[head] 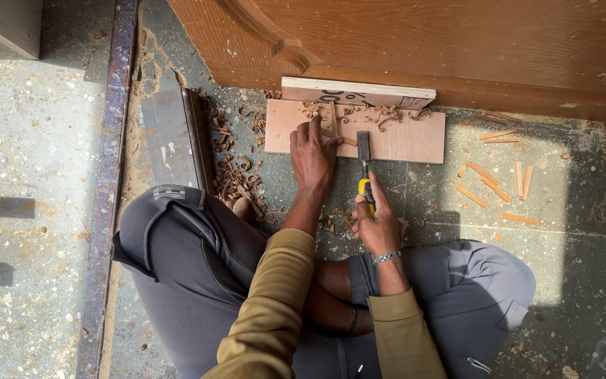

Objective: The person carves a piece of wood using a chisel and a hammer, while sitting on the floor.

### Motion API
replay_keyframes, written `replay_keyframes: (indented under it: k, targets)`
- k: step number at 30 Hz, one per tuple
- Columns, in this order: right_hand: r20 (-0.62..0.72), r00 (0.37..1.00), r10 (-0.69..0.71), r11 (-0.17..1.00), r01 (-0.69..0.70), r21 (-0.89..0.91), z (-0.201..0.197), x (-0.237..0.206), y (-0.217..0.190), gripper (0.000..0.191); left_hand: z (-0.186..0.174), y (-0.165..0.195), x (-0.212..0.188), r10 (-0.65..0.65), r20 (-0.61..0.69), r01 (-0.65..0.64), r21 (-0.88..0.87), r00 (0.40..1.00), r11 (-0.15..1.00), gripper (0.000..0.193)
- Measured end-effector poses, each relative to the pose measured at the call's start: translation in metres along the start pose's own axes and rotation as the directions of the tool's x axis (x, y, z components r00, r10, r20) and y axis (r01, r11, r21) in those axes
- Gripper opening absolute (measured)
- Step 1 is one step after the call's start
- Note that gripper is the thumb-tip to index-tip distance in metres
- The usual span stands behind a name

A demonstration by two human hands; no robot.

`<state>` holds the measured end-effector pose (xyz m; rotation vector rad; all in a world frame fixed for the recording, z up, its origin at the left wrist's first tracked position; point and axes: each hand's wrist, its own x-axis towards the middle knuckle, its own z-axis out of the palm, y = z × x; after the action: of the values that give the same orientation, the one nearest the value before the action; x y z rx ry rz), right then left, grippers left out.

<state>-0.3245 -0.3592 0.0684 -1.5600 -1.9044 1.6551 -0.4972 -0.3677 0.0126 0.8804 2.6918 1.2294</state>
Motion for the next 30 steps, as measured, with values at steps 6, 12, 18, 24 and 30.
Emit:
replay_keyframes:
  k: [6,12,18,24,30]
  targets:
    - [0.006,0.999,-0.039,0.999,0.039,0.032,0.003,0.004,-0.005,0.062,0.004,-0.003,-0.003,0.115,-0.094,-0.108,0.072,0.989,0.991,0.033]
    - [-0.028,1.0,-0.002,0.995,0.004,0.095,-0.001,0.002,-0.011,0.062,0.006,-0.006,-0.01,0.138,-0.131,-0.129,0.072,0.982,0.989,0.019]
    - [-0.049,0.999,-0.001,0.995,0.006,0.096,-0.005,-0.001,-0.016,0.061,0.015,-0.007,-0.009,0.108,-0.064,-0.104,0.057,0.992,0.993,0.02]
    - [-0.044,0.999,0.018,0.989,-0.011,0.147,-0.007,-0.006,-0.02,0.061,0.009,-0.012,-0.005,0.079,-0.001,-0.078,0.083,0.997,0.993,0.032]
    - [-0.035,0.999,0.016,0.985,-0.009,0.172,-0.009,-0.008,-0.021,0.06,0.0,-0.02,-0.004,0.087,-0.023,-0.086,0.064,0.996,0.994,0.062]
